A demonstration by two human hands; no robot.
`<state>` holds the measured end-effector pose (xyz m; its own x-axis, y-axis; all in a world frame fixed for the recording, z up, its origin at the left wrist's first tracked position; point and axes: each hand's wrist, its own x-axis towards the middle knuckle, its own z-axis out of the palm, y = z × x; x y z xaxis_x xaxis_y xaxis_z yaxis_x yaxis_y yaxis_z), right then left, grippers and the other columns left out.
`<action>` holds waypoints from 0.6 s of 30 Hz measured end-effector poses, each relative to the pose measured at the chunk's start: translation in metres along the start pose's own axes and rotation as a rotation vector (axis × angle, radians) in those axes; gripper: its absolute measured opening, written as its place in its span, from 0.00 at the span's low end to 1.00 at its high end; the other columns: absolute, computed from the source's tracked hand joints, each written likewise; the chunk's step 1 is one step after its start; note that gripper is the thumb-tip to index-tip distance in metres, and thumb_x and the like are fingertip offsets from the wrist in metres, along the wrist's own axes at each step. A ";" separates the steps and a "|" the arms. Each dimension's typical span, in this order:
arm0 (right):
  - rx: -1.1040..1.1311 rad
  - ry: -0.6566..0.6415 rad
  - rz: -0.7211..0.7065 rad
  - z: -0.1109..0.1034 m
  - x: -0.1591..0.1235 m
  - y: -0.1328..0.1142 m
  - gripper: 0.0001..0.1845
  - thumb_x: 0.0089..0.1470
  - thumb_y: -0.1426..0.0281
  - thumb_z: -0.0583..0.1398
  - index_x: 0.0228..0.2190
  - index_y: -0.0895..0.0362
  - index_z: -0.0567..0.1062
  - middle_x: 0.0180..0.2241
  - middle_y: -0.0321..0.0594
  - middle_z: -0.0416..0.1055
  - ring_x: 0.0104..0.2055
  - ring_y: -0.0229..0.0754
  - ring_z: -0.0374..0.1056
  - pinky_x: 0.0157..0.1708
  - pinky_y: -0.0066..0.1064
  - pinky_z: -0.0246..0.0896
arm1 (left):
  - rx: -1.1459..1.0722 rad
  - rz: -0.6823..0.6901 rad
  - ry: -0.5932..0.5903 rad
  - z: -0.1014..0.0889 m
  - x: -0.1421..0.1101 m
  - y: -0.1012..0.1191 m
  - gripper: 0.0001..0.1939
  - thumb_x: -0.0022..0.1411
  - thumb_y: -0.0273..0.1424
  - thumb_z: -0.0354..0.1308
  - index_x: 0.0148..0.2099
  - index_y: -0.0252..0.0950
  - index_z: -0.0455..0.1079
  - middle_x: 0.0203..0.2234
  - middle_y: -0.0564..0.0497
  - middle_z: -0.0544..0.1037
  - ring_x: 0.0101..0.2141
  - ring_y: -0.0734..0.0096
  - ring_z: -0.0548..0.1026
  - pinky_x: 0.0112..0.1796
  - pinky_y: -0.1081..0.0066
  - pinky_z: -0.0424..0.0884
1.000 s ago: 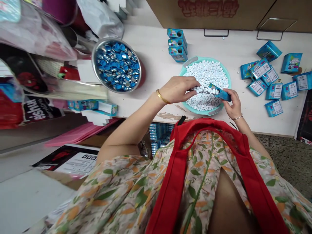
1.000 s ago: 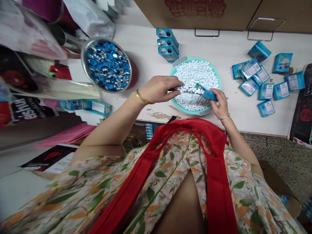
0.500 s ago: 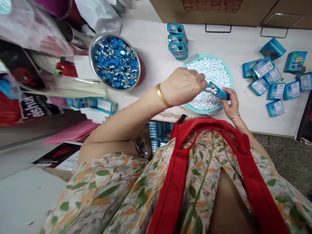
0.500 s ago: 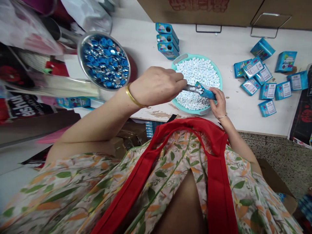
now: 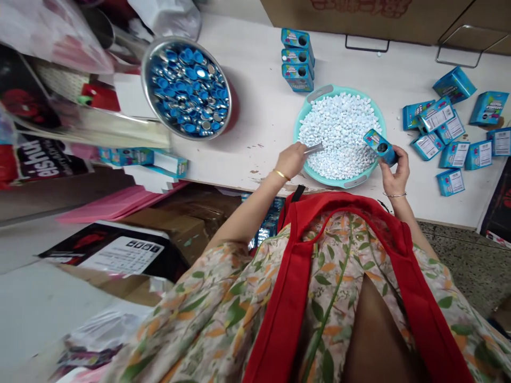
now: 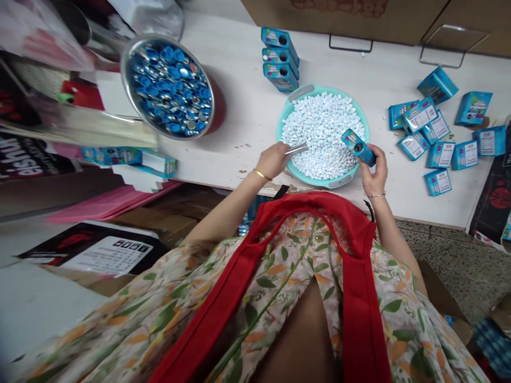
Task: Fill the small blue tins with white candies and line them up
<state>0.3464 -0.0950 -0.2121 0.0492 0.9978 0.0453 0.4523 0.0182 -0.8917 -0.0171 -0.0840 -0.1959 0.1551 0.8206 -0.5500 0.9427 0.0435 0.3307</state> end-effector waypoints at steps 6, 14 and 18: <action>-0.034 0.065 0.017 -0.008 -0.006 0.012 0.33 0.59 0.44 0.67 0.57 0.50 0.74 0.55 0.47 0.76 0.59 0.55 0.75 0.68 0.60 0.70 | -0.147 0.067 0.021 0.036 0.040 0.054 0.16 0.78 0.28 0.50 0.62 0.34 0.71 0.62 0.33 0.76 0.63 0.49 0.74 0.60 0.56 0.70; -0.025 0.155 -0.032 -0.005 -0.008 0.028 0.33 0.57 0.45 0.68 0.56 0.51 0.75 0.53 0.46 0.77 0.55 0.53 0.77 0.62 0.57 0.75 | -0.308 0.207 0.046 0.028 0.040 0.042 0.18 0.77 0.33 0.52 0.63 0.35 0.70 0.59 0.36 0.80 0.58 0.54 0.77 0.61 0.58 0.71; -0.093 0.141 -0.060 -0.011 -0.002 0.017 0.30 0.60 0.47 0.67 0.55 0.51 0.76 0.53 0.47 0.79 0.56 0.55 0.77 0.63 0.60 0.75 | -0.310 0.352 0.090 0.000 0.026 0.033 0.19 0.77 0.37 0.53 0.63 0.34 0.71 0.55 0.35 0.81 0.54 0.54 0.79 0.57 0.59 0.73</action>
<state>0.3637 -0.0970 -0.2230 0.1413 0.9761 0.1653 0.5381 0.0645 -0.8404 0.0177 -0.0617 -0.1996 0.4098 0.8615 -0.2998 0.7033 -0.0892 0.7053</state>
